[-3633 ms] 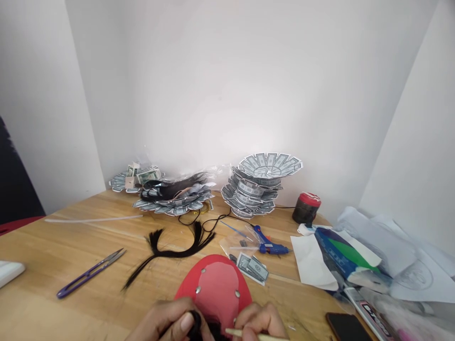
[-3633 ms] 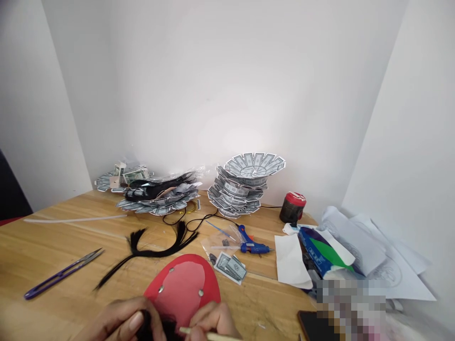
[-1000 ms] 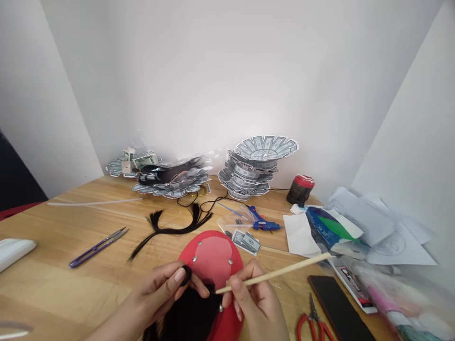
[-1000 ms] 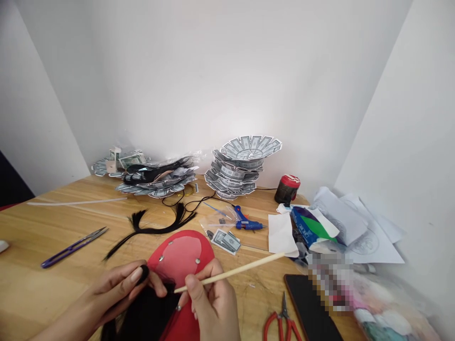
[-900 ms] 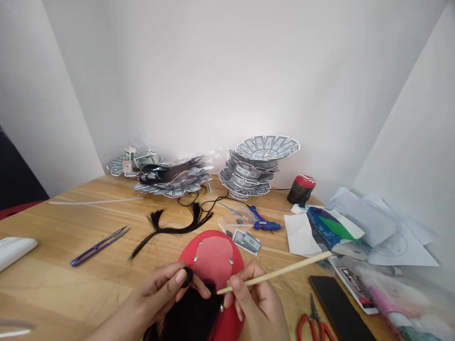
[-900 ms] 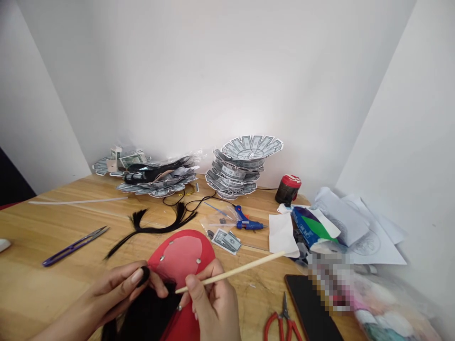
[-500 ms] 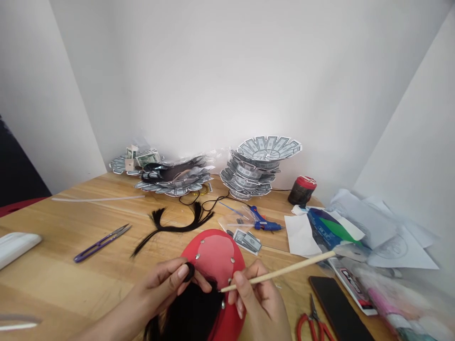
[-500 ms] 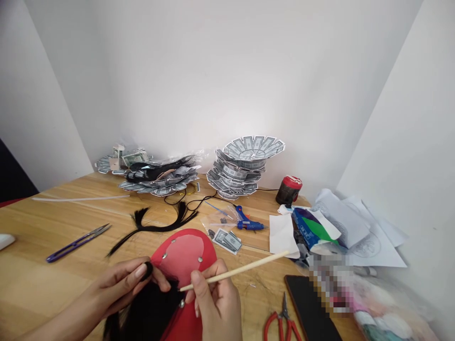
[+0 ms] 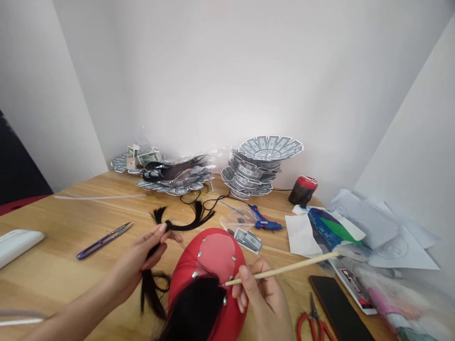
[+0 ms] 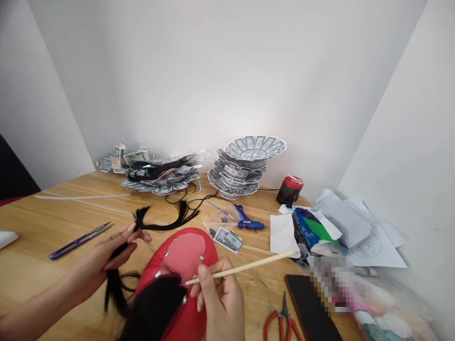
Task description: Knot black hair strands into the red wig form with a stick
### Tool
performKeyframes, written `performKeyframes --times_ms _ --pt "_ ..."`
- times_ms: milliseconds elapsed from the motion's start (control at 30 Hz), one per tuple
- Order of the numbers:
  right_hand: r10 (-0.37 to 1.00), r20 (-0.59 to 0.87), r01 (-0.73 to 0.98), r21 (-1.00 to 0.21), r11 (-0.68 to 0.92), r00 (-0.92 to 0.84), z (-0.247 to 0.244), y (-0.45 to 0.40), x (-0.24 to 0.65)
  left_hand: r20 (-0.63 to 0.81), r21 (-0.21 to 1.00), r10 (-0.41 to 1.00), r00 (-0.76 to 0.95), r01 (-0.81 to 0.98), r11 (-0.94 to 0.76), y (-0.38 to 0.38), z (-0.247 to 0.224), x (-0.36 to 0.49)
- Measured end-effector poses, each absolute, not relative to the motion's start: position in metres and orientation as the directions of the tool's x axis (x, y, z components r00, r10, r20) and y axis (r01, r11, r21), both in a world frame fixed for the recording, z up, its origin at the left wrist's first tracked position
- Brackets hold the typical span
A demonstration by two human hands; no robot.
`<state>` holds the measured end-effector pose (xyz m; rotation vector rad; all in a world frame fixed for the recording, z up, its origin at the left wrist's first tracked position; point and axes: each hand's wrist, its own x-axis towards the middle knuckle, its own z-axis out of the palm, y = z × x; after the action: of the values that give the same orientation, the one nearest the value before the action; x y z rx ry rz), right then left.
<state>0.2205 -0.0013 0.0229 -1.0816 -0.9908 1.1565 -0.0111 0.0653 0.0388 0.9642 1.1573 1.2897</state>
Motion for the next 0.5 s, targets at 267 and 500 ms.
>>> performKeyframes --times_ms 267,500 --pt "0.944 0.112 -0.261 -0.945 0.198 0.311 0.043 0.003 0.236 0.054 0.977 0.938 -0.342 -0.176 -0.120 0.093 0.023 -0.029" --pt "0.790 0.359 0.042 -0.919 0.391 0.497 0.089 -0.014 0.272 0.131 0.991 0.973 -0.188 0.048 -0.124 0.069 0.001 -0.001"
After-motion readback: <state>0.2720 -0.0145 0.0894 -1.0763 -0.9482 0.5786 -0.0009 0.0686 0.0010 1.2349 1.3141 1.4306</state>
